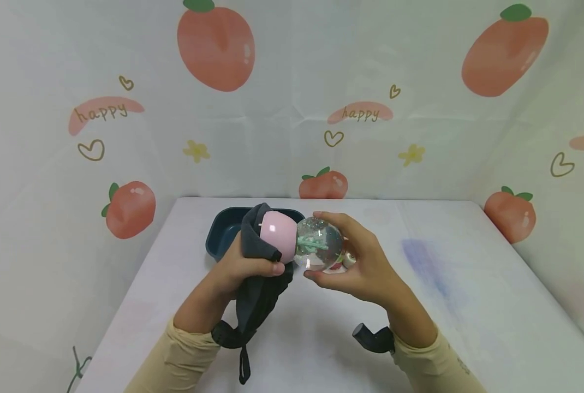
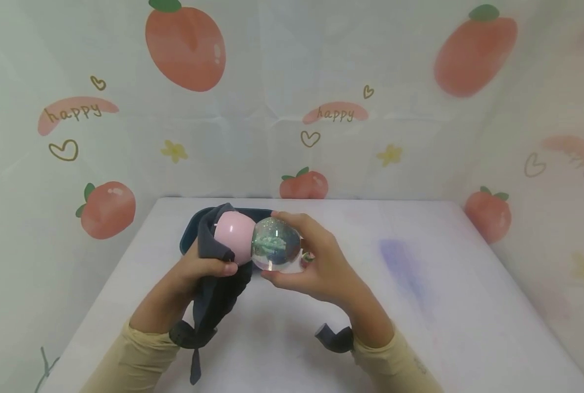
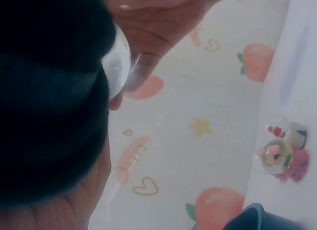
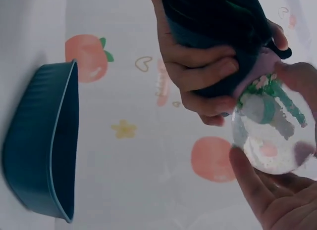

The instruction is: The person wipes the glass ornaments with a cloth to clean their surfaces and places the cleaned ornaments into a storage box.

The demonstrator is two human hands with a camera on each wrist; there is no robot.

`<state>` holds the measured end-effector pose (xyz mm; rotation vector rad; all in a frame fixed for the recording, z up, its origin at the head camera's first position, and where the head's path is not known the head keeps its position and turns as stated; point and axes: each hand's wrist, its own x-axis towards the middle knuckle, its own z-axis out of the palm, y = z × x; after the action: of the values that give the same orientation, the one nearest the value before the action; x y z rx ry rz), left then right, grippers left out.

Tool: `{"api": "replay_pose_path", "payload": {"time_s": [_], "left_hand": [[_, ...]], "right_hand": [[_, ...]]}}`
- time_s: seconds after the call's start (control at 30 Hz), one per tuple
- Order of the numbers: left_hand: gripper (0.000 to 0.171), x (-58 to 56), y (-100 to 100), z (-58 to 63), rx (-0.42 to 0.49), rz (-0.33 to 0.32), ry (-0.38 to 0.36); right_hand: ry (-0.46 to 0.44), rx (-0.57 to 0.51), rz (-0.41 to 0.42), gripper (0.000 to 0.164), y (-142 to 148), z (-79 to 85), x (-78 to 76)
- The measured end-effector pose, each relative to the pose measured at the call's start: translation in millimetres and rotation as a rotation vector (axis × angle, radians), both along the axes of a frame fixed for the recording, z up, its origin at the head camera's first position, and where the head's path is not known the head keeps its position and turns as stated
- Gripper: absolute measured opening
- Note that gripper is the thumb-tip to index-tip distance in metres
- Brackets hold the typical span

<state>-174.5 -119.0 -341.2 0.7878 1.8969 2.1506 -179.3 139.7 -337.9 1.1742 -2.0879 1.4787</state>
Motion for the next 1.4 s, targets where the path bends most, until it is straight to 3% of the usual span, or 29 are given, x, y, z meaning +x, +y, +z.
{"api": "replay_pose_path", "payload": {"time_s": [0.17,0.33,0.53,0.63,0.9,1.07,1.4], "left_hand": [[0.054,0.5,-4.6,0.1,0.056,-0.033,-0.03],[0.041,1.2,-11.7,1.8,0.13,-0.097,0.008],[0.057,-1.0,-13.4,9.6,0.213,-0.059,0.019],[0.061,-0.7,-14.1,12.0,0.242,-0.044,0.043],[0.063,-0.2,-18.0,15.2,0.368,-0.026,0.094],[0.061,-0.8,-25.0,19.8,0.399,0.007,0.111],[0.058,2.7,-39.5,29.6,0.406,0.054,0.13]], "right_hand": [[0.16,-0.076,0.017,0.087,-4.2,-1.2,-1.4],[0.293,-0.2,-0.007,0.075,-5.4,0.2,-3.6],[0.285,-0.404,-0.057,0.08,-4.7,2.6,-5.2],[0.267,-0.44,-0.104,0.083,-2.6,2.4,-5.6],[0.248,-0.409,-0.15,0.082,1.3,3.3,-11.7],[0.192,-0.388,-0.155,0.082,0.4,0.7,-16.5],[0.089,-0.175,-0.321,0.079,-15.3,-14.2,-42.2]]}}
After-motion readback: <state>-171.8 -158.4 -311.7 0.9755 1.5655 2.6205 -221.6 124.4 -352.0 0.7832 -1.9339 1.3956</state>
